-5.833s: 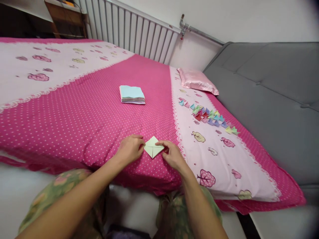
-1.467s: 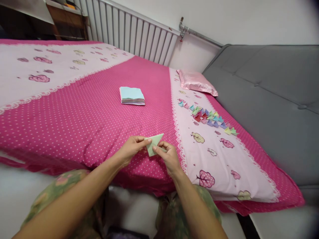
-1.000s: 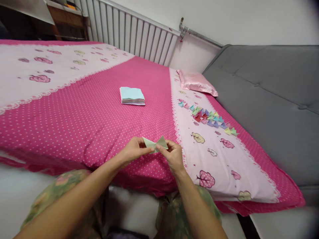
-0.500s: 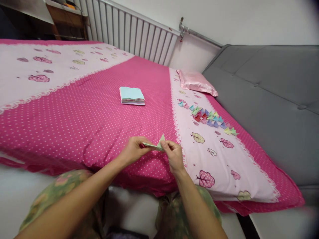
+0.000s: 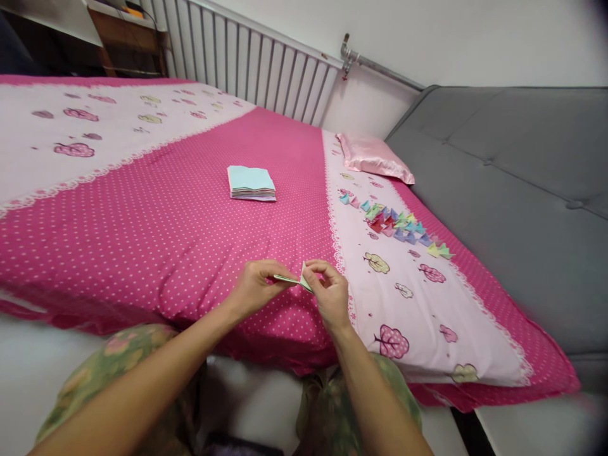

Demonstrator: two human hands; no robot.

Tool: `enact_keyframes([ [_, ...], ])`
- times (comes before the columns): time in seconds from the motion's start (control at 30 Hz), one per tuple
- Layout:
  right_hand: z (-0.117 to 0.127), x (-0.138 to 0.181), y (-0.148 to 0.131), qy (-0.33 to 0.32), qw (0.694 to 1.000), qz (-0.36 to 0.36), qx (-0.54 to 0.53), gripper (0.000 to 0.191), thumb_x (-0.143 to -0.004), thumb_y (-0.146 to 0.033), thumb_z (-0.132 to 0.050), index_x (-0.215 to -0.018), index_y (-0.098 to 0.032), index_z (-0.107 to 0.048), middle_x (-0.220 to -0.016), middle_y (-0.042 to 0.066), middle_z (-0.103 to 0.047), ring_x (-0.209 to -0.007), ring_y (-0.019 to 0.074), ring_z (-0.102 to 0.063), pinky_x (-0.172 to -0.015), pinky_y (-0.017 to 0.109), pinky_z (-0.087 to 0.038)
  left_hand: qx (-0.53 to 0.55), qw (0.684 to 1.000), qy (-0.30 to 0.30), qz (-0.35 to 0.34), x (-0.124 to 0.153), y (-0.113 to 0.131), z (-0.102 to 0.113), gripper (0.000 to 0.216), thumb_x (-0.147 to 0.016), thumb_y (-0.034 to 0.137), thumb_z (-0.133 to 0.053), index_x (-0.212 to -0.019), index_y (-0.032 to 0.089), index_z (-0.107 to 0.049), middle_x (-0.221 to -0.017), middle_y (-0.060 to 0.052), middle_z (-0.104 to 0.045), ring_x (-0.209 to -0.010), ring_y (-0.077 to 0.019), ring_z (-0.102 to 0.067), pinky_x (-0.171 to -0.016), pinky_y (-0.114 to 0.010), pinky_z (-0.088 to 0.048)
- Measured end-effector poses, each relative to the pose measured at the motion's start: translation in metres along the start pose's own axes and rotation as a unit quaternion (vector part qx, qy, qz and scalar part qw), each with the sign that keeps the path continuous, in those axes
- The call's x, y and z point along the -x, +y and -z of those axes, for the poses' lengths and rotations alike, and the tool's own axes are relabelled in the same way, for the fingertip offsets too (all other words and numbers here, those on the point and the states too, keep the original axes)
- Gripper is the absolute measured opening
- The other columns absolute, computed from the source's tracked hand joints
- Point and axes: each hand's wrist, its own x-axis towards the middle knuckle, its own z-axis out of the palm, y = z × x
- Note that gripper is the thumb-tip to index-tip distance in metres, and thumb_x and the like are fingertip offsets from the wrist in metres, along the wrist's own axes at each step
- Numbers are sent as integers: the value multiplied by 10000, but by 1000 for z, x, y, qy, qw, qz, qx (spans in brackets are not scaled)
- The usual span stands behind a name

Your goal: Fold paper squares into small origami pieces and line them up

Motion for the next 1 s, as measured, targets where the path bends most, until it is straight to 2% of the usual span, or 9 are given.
enact_keyframes([
  [0.1,3,0,-5,-8,995,56,79,127,-782,-272,-589,-728,-184,-663,-796,28,-585,-780,145,-565,-668,259,-454,4,999,16,29,1,2,-1,93,-703,157,-627,-747,150,-709,-701,-45,-697,-619,-127,-623,-564,-210,-473],
  [0.2,5,1,-11,-31,989,88,117,183,-835,-264,-517,-801,-205,-687,-822,35,-589,-821,151,-568,-726,283,-460,23,997,34,66,1,2,-1,107,-701,186,-638,-772,156,-712,-721,-45,-711,-626,-135,-637,-556,-208,-481],
  [0.33,7,2,-14,-45,972,144,179,158,-770,-245,-612,-913,-238,-678,-879,36,-631,-861,174,-569,-768,316,-459,49,993,41,98,1,1,-2,121,-684,224,-660,-773,163,-715,-722,-41,-718,-618,-149,-649,-547,-218,-492],
  [0.47,7,2,-11,-48,966,171,188,132,-778,-216,-605,-877,-247,-687,-812,21,-675,-789,168,-585,-748,321,-458,78,990,36,112,0,1,-2,121,-664,221,-675,-756,153,-716,-741,-52,-720,-643,-162,-657,-584,-239,-510],
  [0.7,8,0,-8,-68,978,127,149,113,-788,-228,-597,-835,-231,-699,-764,20,-675,-740,160,-586,-691,295,-457,95,987,31,126,2,-2,-2,163,-655,251,-690,-763,131,-707,-736,-70,-715,-648,-168,-649,-597,-261,-512],
  [0.83,9,0,-7,-82,987,81,115,112,-786,-251,-596,-784,-219,-704,-721,8,-667,-691,151,-582,-646,272,-449,64,992,32,107,2,-6,-2,220,-663,282,-689,-805,115,-689,-738,-71,-698,-633,-150,-624,-569,-241,-487],
  [1.0,8,0,-6,-88,992,37,79,127,-785,-274,-591,-778,-212,-702,-712,-2,-663,-676,143,-588,-636,258,-448,27,994,-11,107,1,-5,-1,197,-700,296,-642,-752,113,-694,-613,-31,-653,-513,-105,-551,-473,-201,-413],
])
